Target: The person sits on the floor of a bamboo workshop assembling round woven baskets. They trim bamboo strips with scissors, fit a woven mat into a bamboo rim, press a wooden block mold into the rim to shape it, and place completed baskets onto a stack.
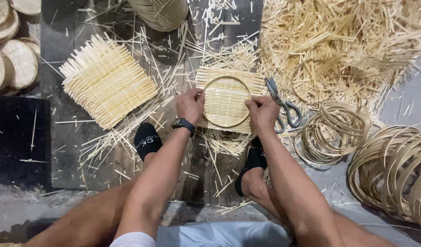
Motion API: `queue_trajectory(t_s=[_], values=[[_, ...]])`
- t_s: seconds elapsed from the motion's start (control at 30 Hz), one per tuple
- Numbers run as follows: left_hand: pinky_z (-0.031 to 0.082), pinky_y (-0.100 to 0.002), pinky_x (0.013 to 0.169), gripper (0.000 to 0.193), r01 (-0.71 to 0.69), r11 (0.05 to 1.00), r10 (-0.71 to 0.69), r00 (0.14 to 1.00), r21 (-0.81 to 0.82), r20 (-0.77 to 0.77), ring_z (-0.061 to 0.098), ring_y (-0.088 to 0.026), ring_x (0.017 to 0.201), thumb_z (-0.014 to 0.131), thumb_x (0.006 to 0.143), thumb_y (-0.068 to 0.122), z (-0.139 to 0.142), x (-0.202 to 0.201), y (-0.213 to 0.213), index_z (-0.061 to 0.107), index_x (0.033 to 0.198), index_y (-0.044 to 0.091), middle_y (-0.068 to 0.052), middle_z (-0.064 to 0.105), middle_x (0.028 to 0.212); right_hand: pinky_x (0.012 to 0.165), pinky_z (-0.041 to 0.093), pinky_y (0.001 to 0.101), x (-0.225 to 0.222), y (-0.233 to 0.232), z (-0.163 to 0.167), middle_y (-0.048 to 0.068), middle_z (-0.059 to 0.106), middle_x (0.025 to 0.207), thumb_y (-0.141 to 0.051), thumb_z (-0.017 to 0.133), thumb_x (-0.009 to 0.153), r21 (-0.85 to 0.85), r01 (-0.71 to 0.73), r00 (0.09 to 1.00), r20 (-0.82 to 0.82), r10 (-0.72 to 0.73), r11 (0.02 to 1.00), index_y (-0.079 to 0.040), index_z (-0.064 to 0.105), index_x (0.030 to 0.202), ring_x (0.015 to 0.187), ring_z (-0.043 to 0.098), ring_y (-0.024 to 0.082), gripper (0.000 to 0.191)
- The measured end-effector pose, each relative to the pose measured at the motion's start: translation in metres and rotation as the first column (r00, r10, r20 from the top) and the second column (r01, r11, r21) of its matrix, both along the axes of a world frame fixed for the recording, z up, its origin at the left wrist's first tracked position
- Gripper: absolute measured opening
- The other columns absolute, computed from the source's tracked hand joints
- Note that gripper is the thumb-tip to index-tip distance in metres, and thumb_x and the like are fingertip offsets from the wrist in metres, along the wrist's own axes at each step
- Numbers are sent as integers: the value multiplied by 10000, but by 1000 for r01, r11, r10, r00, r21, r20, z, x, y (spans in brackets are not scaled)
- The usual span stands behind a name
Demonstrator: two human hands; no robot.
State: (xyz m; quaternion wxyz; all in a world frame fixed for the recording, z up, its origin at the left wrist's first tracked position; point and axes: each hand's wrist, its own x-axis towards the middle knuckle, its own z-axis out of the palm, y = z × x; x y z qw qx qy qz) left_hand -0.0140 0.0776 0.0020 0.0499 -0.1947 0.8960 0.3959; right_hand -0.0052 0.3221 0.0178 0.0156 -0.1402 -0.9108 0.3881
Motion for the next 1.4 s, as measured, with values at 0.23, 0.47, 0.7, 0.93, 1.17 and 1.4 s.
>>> queue_trajectory(t_s=[0.23, 0.47, 0.7, 0.93, 1.17, 1.4], values=[[589, -368, 750, 183, 101, 994, -102, 994, -29, -32, 746, -279, 764, 817, 770, 187, 5, -7, -11, 814, 930, 99, -138, 775, 864, 771, 564, 346, -1, 9, -6, 142, 777, 854, -206, 827, 811, -74, 56, 997, 52, -53, 996, -85, 817, 991, 760, 745, 248, 217], [596, -364, 752, 202, 70, 998, -70, 997, 9, -31, 749, -285, 752, 840, 703, 176, -8, -12, -13, 821, 883, 88, -149, 766, 834, 749, 569, 329, -8, 11, -9, 133, 777, 822, -194, 841, 791, -81, 5, 998, 61, 0, 997, -81, 821, 975, 721, 748, 216, 216], [575, -372, 707, 198, 103, 995, -103, 994, 6, -36, 723, -275, 694, 869, 606, 156, -26, -25, -21, 824, 786, 89, -135, 760, 753, 725, 577, 327, -12, 14, -1, 138, 776, 781, -171, 847, 781, -90, -33, 996, 85, 41, 995, -57, 823, 956, 685, 740, 209, 210], [598, -331, 677, 194, 37, 992, -40, 999, 120, 27, 744, -217, 690, 871, 614, 188, -33, -19, -25, 810, 784, 118, -71, 767, 763, 585, 552, 316, -23, 22, -2, 99, 757, 738, -125, 869, 783, -282, 57, 944, 328, 40, 958, -22, 809, 933, 621, 682, 156, 191], [590, -373, 842, 141, 273, 959, -236, 921, -80, 310, 748, -238, 826, 750, 873, 243, 12, -46, -12, 820, 965, 163, -86, 784, 921, 1052, 491, 454, -29, -3, 60, 200, 717, 1164, -268, 904, 817, 323, -496, 853, 358, 381, 806, -3, 754, 1091, 1158, 632, 326, 410], [486, -406, 1049, 260, 514, 835, -430, 833, 199, -347, 640, -302, 1202, 685, 981, 286, -3, -71, 30, 784, 1152, 118, -108, 699, 1296, 1215, 7, 582, 2, -85, 44, 328, 215, 1568, -552, 719, 768, 451, -844, 525, 579, 624, 292, 107, 398, 1444, 1503, 70, 485, 997]])
